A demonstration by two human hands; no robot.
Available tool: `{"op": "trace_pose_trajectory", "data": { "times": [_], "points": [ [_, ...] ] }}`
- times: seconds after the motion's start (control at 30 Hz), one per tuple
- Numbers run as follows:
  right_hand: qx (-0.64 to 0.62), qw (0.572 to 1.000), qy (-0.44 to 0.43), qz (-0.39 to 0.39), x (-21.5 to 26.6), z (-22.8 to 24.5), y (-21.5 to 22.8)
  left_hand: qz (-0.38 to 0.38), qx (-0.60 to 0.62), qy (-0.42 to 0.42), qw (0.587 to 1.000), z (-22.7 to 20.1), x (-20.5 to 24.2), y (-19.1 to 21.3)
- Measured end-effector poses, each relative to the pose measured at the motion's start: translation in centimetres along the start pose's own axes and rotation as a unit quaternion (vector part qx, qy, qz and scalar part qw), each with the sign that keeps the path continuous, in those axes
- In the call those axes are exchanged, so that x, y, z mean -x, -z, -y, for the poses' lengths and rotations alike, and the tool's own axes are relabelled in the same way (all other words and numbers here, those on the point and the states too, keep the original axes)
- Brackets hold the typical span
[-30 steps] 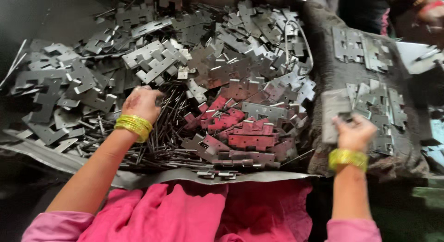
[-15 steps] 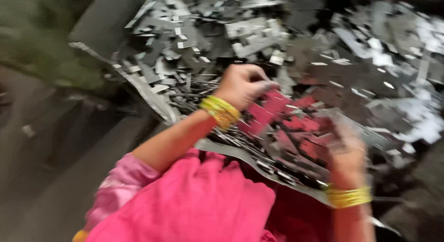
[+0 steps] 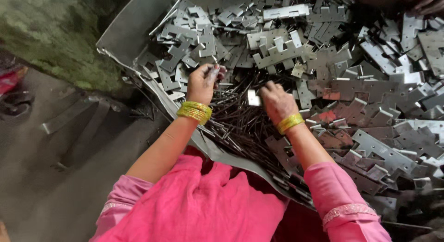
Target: The person sits on the floor and sorts small metal brackets and pins from a large bin, separating them by hand into different piles. The hands repeatedly pick, inspect, and place the parts into distinct groups within the bin.
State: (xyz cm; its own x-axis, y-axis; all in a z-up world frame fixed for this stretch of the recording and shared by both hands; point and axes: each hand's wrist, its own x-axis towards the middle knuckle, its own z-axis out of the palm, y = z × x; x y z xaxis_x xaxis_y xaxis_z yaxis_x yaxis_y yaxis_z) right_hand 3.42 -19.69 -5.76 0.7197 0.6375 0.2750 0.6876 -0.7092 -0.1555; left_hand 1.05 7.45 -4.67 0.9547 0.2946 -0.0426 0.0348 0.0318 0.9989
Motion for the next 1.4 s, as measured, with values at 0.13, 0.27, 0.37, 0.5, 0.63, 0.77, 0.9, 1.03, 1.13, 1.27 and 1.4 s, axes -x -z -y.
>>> {"op": "trace_pose_trajectory", "data": {
  "times": [0.13,0.27,0.37,0.5,0.63,0.77,0.9,1.03,1.13,1.27,1.4],
  "points": [
    [0.108,0.992,0.064,0.022,1.0,0.5,-2.1,-0.018,-0.07,-0.015,0.997,1.6,-0.9,-2.2],
    [0.17,0.981,0.057,0.067,0.0,1.7,-0.8,0.039,-0.214,-0.067,0.974,0.6,-3.5,-8.4],
    [0.185,0.975,0.126,0.001,1.1,3.5,2.0,0.124,-0.263,-0.095,0.952,-0.4,-4.2,-11.7],
    [0.09,0.994,0.006,-0.054,6.4,5.4,7.8,0.207,-0.369,-0.057,0.904,-0.8,-3.6,-15.5],
    [-0.381,0.834,-0.279,-0.285,13.7,7.0,12.2,0.152,-0.433,-0.079,0.885,2.3,-0.3,-20.9],
    [-0.656,0.418,-0.493,-0.389,20.1,8.1,13.2,0.014,-0.477,-0.087,0.875,6.0,2.2,-25.4],
    [-0.683,0.336,-0.53,-0.372,24.5,8.4,12.5,-0.015,-0.34,0.048,0.939,5.2,1.4,-27.3],
    [-0.661,0.359,-0.533,-0.387,27.7,8.6,11.1,0.013,-0.458,-0.021,0.889,4.1,2.5,-27.2],
    [-0.666,0.359,-0.511,-0.408,29.7,7.3,11.1,-0.006,-0.493,-0.05,0.868,4.5,3.0,-27.7],
    [-0.703,0.368,-0.459,-0.4,32.1,5.6,10.9,-0.091,-0.495,-0.09,0.86,5.9,2.7,-28.4],
    [-0.749,0.369,-0.413,-0.363,33.2,4.2,9.8,-0.056,-0.332,0.128,0.933,4.7,1.8,-29.5]
  ]
}}
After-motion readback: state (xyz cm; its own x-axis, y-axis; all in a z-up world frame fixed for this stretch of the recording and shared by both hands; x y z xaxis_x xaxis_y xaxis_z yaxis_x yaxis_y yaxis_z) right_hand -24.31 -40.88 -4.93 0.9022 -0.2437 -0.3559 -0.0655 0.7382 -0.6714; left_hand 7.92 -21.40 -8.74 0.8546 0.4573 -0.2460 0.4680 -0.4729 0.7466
